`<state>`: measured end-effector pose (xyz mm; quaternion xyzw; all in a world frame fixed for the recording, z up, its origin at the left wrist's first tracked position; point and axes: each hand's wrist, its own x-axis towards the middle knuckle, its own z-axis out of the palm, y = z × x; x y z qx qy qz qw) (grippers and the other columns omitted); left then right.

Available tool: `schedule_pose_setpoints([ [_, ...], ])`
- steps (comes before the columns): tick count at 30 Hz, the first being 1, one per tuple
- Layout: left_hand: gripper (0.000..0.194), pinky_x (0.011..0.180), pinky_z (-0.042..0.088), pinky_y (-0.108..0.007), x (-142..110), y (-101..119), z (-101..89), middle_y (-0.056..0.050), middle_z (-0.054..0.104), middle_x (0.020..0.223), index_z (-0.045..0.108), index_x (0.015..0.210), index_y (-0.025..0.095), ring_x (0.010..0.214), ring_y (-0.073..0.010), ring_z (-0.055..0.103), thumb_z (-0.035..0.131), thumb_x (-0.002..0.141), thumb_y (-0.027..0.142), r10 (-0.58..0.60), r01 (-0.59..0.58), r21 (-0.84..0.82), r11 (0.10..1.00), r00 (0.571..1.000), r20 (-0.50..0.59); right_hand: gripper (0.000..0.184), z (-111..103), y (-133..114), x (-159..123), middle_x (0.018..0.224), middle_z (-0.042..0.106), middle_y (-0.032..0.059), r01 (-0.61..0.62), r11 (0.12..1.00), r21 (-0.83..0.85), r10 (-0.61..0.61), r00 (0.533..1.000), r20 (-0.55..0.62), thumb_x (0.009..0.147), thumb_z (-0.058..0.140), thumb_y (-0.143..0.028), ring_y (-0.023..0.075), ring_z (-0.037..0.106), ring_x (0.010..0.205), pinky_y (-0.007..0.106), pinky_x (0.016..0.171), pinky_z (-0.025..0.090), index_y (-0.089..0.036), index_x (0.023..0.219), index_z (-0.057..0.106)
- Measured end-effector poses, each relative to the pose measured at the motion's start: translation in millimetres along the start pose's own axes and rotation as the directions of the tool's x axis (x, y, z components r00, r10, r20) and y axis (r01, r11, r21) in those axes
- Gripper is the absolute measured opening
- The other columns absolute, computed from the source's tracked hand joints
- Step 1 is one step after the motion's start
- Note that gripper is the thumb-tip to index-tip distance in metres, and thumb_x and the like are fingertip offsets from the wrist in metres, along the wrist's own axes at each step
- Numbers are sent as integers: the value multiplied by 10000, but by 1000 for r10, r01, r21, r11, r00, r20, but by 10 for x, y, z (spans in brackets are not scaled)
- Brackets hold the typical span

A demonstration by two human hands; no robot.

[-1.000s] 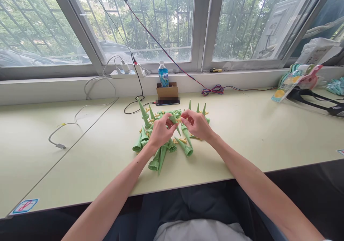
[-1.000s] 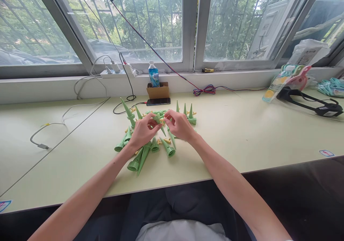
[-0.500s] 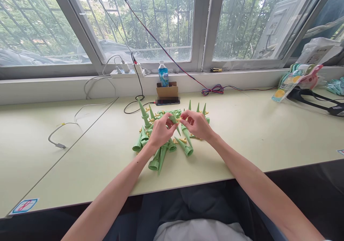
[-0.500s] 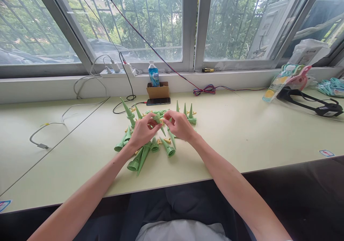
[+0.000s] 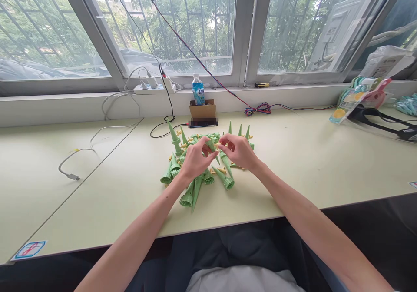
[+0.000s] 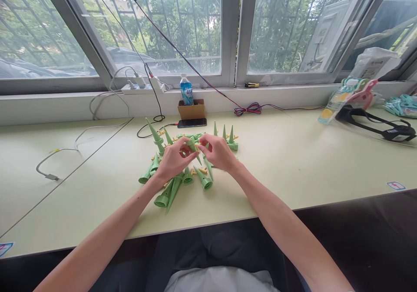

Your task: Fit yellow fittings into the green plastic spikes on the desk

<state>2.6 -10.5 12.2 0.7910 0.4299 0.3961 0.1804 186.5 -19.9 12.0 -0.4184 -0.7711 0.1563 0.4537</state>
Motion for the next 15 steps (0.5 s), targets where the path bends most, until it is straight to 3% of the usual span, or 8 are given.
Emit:
schedule_pose_setpoints([
  [15,266,615,497,-268,7,-16,17,4,669,723,573,966,216,655,-154,626,654,827,428,-2,3,31,1000,999,-32,190,6,2,2,753,643,20,-16,1000,-21,16,1000,21,931,509,-340,120,475,583,249,599,398,-188,851,590],
])
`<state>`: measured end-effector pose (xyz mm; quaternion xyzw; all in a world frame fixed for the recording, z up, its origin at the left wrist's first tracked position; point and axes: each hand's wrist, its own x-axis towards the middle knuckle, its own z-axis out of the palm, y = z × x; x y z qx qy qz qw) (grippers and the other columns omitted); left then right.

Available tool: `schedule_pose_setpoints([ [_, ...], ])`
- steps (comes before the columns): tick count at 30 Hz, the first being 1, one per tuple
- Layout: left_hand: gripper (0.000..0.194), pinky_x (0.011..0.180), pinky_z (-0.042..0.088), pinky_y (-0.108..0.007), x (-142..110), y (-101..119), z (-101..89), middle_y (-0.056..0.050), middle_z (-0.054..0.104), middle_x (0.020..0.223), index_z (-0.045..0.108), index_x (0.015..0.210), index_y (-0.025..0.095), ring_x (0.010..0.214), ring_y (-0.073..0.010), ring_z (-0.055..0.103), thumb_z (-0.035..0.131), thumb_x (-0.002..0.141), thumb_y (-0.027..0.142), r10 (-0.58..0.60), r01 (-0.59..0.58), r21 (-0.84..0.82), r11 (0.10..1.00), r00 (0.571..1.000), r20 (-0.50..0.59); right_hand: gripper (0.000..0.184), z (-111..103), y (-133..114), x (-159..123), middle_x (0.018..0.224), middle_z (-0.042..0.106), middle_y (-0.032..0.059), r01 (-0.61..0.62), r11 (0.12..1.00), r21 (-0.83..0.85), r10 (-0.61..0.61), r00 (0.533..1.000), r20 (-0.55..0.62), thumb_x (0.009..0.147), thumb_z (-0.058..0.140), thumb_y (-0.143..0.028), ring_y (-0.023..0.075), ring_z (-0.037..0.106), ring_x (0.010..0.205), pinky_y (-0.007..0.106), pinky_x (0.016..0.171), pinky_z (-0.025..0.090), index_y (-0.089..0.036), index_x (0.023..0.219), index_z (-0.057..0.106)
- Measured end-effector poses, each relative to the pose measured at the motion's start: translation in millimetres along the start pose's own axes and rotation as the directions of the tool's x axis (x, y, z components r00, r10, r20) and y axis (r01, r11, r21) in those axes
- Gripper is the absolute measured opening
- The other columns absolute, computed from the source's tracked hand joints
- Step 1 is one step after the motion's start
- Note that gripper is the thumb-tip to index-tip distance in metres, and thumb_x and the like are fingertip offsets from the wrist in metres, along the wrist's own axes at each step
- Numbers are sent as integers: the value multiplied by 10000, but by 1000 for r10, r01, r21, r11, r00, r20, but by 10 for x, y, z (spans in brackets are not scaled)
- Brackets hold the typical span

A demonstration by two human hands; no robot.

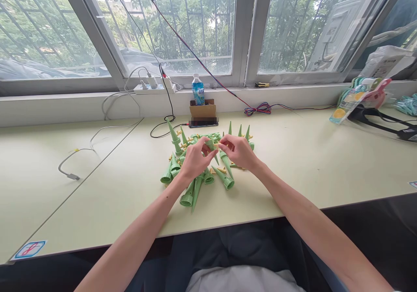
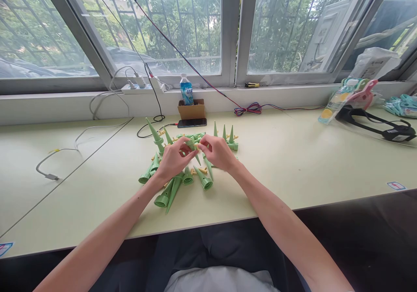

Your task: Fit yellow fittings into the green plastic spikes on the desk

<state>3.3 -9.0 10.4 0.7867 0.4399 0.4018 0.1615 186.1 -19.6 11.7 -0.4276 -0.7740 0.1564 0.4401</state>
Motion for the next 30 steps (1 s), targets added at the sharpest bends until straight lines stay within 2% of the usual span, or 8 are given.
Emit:
schedule_pose_setpoints([
  [6,270,618,494,-271,-5,7,-7,6,665,714,575,959,215,652,-156,624,662,822,431,0,0,2,1000,1000,-2,250,7,17,1,689,604,7,1,1000,-21,-1,1000,7,944,489,-366,114,447,571,241,578,358,-181,803,581],
  [15,274,606,487,-256,-9,-2,-2,13,661,704,578,967,211,630,-144,612,672,818,421,14,-14,23,1000,1000,0,396,18,40,7,533,421,-42,-6,1000,-25,6,1000,-19,952,471,-446,94,340,508,243,527,285,-178,661,494],
  [23,273,597,480,-254,-4,-9,4,15,656,695,575,959,208,619,-142,606,675,817,419,25,-25,37,999,1000,-3,398,22,48,5,545,461,-31,0,1000,-20,0,1000,-10,947,482,-474,99,367,513,246,534,295,-174,693,543],
  [30,210,590,475,-244,-6,-18,9,23,651,692,572,940,208,622,-133,602,664,827,359,25,-25,40,999,1000,-7,283,28,50,-2,593,521,-22,8,1000,9,-8,1000,-14,919,552,-391,98,407,533,238,547,328,-171,742,572],
])
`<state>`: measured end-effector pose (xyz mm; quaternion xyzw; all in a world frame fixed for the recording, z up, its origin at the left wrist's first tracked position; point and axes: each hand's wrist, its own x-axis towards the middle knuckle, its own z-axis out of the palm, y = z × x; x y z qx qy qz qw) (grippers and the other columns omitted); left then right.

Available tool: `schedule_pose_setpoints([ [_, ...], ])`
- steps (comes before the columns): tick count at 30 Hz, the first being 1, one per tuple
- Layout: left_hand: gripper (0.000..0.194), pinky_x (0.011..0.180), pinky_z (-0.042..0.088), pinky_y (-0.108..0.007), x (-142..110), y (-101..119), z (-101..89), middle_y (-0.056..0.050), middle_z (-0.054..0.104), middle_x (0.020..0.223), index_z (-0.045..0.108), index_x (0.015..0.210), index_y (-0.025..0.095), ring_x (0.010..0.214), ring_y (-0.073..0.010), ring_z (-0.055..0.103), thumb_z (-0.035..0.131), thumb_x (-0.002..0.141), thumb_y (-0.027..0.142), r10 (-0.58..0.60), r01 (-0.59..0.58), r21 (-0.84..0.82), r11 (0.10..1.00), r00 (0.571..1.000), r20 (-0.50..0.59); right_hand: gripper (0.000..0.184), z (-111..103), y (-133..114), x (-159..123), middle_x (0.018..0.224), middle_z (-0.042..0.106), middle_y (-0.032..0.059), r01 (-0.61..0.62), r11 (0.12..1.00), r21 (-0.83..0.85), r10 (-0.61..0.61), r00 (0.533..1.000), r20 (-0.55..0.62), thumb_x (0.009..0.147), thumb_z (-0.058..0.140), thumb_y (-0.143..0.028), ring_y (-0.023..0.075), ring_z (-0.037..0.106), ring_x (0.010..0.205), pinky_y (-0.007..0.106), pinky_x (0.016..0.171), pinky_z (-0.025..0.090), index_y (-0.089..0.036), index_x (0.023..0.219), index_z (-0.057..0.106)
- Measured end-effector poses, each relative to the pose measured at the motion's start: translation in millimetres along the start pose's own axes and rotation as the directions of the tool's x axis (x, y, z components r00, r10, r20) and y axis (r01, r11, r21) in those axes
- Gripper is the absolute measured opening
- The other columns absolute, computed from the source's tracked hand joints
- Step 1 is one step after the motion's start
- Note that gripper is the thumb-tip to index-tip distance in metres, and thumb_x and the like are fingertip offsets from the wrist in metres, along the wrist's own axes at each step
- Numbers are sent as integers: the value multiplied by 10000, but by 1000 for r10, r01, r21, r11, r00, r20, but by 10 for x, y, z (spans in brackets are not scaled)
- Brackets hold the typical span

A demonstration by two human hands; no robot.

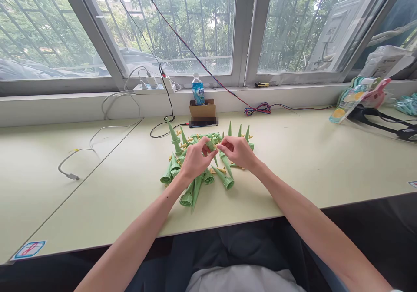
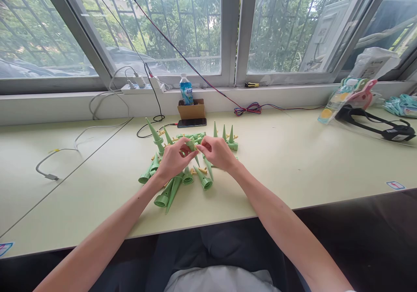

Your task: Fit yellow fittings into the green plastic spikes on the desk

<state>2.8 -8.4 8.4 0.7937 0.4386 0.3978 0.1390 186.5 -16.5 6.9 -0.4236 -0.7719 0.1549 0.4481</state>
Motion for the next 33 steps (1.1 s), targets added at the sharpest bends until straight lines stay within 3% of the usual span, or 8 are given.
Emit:
schedule_pose_setpoints([
  [21,256,607,497,-255,-3,3,-4,16,668,711,574,952,214,630,-139,619,684,813,400,21,-21,-30,999,1000,14,440,-3,-17,4,520,330,-52,-25,999,-44,25,1000,-4,968,439,-447,96,272,512,253,513,247,-194,613,379],
  [33,253,590,481,-248,1,31,-5,27,645,668,570,909,214,575,-124,582,659,826,436,40,-40,1,999,999,-7,400,-2,-27,-12,566,492,-20,-27,999,-32,29,999,45,936,486,-506,104,382,522,252,535,307,-170,738,574],
])
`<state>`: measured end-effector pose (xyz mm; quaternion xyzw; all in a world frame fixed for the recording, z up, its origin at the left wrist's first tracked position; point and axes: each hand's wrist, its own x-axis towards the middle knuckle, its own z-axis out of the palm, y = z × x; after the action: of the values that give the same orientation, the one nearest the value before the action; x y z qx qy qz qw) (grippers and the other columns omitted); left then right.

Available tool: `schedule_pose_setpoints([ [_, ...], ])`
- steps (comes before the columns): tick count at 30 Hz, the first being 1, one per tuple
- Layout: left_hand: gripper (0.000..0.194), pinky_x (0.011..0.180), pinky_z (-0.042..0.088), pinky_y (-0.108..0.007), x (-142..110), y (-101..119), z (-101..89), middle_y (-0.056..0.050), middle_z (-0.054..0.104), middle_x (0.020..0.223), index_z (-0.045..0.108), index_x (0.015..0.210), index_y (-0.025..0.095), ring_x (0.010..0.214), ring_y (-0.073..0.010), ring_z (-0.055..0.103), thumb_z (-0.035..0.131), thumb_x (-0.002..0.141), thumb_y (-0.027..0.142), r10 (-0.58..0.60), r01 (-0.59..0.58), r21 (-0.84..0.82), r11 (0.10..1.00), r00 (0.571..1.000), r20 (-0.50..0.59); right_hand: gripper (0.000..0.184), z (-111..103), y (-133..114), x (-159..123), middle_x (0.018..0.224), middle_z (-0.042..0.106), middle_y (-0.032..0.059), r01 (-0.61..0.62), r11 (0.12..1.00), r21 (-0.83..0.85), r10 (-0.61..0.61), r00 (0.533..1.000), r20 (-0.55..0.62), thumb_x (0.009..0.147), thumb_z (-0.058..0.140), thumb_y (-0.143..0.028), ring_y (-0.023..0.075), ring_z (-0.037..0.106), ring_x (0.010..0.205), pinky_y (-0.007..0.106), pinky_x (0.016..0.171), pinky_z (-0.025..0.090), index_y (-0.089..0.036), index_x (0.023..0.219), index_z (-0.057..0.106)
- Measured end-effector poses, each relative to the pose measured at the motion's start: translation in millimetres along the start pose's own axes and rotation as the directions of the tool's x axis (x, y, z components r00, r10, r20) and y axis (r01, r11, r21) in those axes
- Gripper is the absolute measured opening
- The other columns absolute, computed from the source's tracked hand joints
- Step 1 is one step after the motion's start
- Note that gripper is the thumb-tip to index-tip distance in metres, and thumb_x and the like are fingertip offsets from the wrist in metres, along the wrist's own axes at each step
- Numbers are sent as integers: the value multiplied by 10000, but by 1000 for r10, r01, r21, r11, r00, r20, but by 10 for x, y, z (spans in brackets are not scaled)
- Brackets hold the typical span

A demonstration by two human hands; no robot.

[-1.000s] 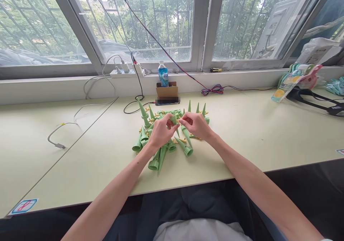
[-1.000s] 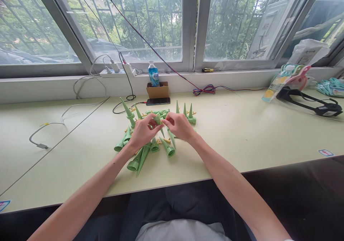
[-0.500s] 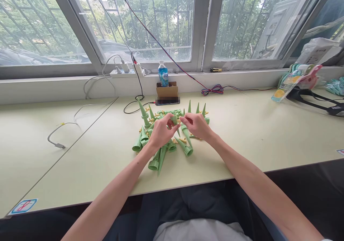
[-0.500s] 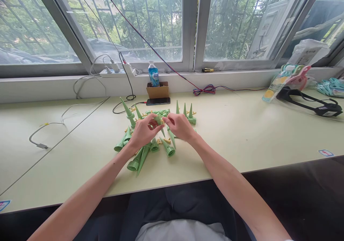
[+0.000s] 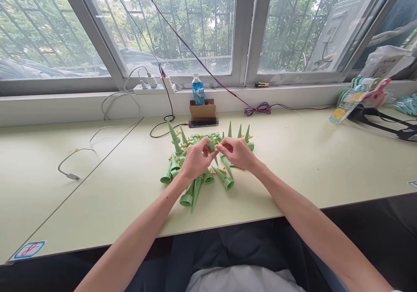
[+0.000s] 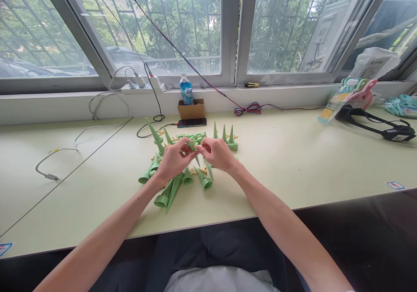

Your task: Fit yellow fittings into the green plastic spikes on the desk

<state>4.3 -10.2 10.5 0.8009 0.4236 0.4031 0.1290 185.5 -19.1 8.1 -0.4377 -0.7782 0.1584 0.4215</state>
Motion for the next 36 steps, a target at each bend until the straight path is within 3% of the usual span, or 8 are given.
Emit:
schedule_pose_setpoints([
  [11,254,594,479,-247,-4,-5,-4,23,649,689,565,903,215,578,-119,582,646,837,447,-1,1,-2,1000,1000,13,276,2,-2,0,562,475,-37,23,999,33,-22,1000,-22,906,552,-409,100,385,520,248,544,327,-178,756,558],
  [18,260,592,484,-251,-9,3,-4,19,653,688,571,925,213,588,-127,591,656,831,440,2,-2,-14,1000,1000,17,422,-1,-5,1,543,440,-29,1,1000,-4,-1,1000,-9,942,476,-504,101,347,513,255,524,286,-177,682,533],
  [25,246,604,498,-256,-10,5,-3,17,658,699,574,930,216,590,-128,596,664,826,420,4,-3,-10,1000,1000,20,554,21,30,13,507,314,-41,2,1000,-24,-3,1000,-22,957,393,-576,98,258,504,264,503,217,-195,558,344],
  [31,248,591,491,-249,-10,-7,9,23,649,677,574,942,217,572,-124,591,643,839,432,8,-8,-5,1000,1000,5,441,-10,-20,2,513,379,-52,-27,1000,-11,27,1000,-2,917,484,-580,97,322,497,247,520,272,-184,731,541],
  [36,234,604,492,-250,-11,-7,10,25,651,686,573,929,219,567,-119,588,650,837,420,16,-16,8,1000,1000,-1,401,-1,-18,-4,527,402,-45,-8,1000,-22,8,1000,11,926,496,-520,98,321,510,248,528,284,-185,707,526],
])
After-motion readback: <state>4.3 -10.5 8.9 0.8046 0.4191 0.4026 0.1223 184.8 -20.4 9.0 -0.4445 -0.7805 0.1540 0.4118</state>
